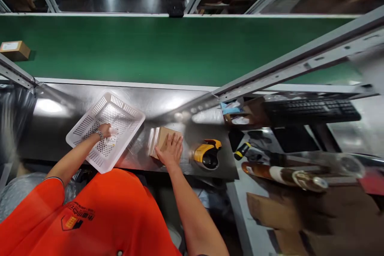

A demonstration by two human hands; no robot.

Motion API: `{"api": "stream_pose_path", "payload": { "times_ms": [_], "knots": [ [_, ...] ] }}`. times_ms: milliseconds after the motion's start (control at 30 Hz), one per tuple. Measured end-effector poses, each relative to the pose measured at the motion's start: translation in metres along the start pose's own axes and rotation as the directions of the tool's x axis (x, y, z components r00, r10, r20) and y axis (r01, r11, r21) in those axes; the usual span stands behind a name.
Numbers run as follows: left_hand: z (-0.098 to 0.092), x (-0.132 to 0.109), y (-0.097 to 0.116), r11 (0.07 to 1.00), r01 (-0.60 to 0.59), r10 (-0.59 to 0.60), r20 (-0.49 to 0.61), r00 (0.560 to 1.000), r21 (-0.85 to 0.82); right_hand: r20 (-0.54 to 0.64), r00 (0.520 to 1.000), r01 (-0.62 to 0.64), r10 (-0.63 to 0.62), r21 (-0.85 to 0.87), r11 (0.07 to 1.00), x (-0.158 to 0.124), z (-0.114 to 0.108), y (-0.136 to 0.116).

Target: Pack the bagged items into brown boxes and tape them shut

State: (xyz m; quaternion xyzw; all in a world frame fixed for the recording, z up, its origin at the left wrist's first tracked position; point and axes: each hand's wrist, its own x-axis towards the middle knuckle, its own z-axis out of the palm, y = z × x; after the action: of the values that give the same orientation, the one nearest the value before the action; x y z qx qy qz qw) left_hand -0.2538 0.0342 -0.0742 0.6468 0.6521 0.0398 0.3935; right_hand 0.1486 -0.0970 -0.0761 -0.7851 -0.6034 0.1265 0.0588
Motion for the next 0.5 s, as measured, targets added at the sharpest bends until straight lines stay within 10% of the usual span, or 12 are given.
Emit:
{"api": "stream_pose_path", "payload": {
  "times_ms": [267, 500],
  "knots": [
    [-0.022, -0.028, 0.024, 0.927, 0.124, -0.141, -0.024, 0.99, -0.353, -0.062, 0.991, 0.12, -0.116, 0.064, 0.991, 0.01, 0.001, 0.01],
    [0.013, -0.059, 0.091, 0.741, 0.085, -0.177, -0.073, 0.981, -0.666, -0.003, 1.0, 0.025, -0.025, 0.302, 0.953, 0.014, -0.029, -0.027]
  ]
}}
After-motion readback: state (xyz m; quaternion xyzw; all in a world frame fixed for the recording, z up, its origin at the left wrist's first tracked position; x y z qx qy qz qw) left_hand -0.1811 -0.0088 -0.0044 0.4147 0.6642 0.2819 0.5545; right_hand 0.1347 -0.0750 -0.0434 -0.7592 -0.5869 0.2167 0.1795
